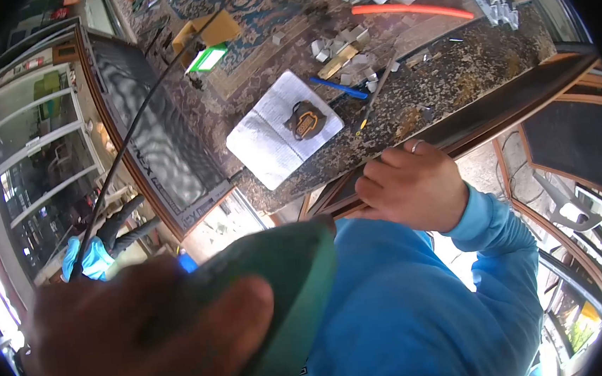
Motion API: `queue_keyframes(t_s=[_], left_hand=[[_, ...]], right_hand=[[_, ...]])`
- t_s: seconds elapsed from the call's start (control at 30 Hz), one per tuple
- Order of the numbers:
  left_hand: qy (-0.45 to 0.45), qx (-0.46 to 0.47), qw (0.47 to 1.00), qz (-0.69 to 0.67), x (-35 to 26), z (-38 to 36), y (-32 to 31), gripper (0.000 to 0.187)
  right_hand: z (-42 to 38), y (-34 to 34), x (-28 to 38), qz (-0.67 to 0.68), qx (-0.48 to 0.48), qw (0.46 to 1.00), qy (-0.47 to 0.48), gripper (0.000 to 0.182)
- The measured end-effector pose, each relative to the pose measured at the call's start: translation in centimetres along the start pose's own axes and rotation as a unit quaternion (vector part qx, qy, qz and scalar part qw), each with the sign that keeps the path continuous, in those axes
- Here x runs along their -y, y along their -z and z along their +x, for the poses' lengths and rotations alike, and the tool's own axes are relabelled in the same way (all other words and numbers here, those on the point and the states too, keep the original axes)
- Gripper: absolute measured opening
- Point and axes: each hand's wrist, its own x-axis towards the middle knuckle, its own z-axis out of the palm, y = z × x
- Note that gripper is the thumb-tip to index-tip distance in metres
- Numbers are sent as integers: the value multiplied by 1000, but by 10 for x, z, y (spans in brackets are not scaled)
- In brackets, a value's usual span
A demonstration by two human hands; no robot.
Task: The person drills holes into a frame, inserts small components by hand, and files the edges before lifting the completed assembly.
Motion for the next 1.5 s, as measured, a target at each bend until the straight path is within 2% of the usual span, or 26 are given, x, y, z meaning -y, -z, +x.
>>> queue_keyframes(t_s=[0.03, 0.13, 0.2, 0.27, 0.3, 0.33, 0.37, 0.43, 0.5, 0.53, 0.57, 0.6, 0.63, 0.7, 0.77, 0.83, 0.9, 0.97, 1.03, 1.07, 1.2, 1.23, 1.27, 1.33, 1.4, 1.5], left_hand=[[-10, -11, 999, 34, -8, -4, -2, 85], [59, -88, 988, 110, -29, -68, -11, 79], [77, -211, 944, 243, -24, -145, -20, 79], [242, -252, 907, 236, 16, -229, -10, 74], [323, -300, 879, 183, 45, -248, -1, 76], [339, -389, 853, 81, 72, -240, 5, 77], [288, -466, 836, -36, 99, -218, 8, 78], [90, -519, 803, -279, 133, -150, -2, 80], [-140, -455, 716, -511, 151, -70, -30, 83], [-225, -406, 663, -588, 158, -31, -49, 84], [-291, -360, 602, -651, 161, 8, -70, 95], [-335, -329, 545, -694, 171, 36, -91, 98], [-345, -367, 552, -665, 184, 58, -117, 92], [-298, -402, 494, -710, 183, 94, -150, 89], [-317, -383, 468, -731, 198, 118, -169, 87], [-301, -406, 511, -696, 224, 128, -174, 86], [-227, -457, 540, -669, 240, 125, -177, 86], [-109, -622, 566, -531, 212, 154, -164, 87], [-26, -673, 580, -457, 207, 163, -174, 87], [-10, -659, 591, -465, 213, 155, -179, 85], [7, -626, 627, -463, 237, 104, -166, 79], [-2, -625, 654, -427, 236, 105, -164, 70], [63, -632, 687, -351, 231, 106, -162, 66], [102, -641, 715, -261, 210, 126, -152, 82], [35, -645, 750, -141, 231, 143, -155, 79], [57, -638, 767, 14, 258, 160, -175, 87]], right_hand=[[-1, -1, -1, 0, -5, 1000, 0, 39], [-4, -3, 0, 3, -13, 1000, -3, 39], [-4, -1, 0, -4, -14, 1000, -4, 40], [-2, -1, -1, -4, -36, 999, -2, 43], [-1, -3, 0, 0, -57, 998, -2, 46], [0, -4, -1, 4, -77, 997, -1, 49], [0, -1, -2, 0, -64, 998, 0, 47], [-3, 5, -4, -9, -34, 999, 5, 44], [-4, 7, -6, -7, -30, 1000, 2, 44], [-3, 8, -8, -8, -28, 1000, -7, 44], [-3, 8, -10, -6, -33, 999, -3, 44], [-4, 8, -9, -14, -30, 999, -2, 42], [-3, 7, -10, -25, -30, 999, -2, 41], [-2, 8, -13, -34, -24, 999, 1, 31], [0, 10, -15, -39, -14, 999, 5, 24], [1, 9, -15, -25, -12, 1000, -2, 15], [2, 5, -16, -41, -18, 999, 1, 10], [4, 0, -14, -59, -34, 998, -8, 3], [2, -9, -13, -47, -53, 997, -14, 3], [1, -9, -12, -45, -67, 997, -18, 3], [4, 6, -13, -39, -15, 999, -15, 9], [5, 11, -11, -17, 7, 999, -32, 12], [4, 12, -11, -14, 9, 999, -28, 14], [2, 15, -12, -10, 24, 1000, -17, 21], [2, 19, -12, 1, 33, 999, -22, 27], [1, 19, -10, 27, 21, 999, -26, 42]])
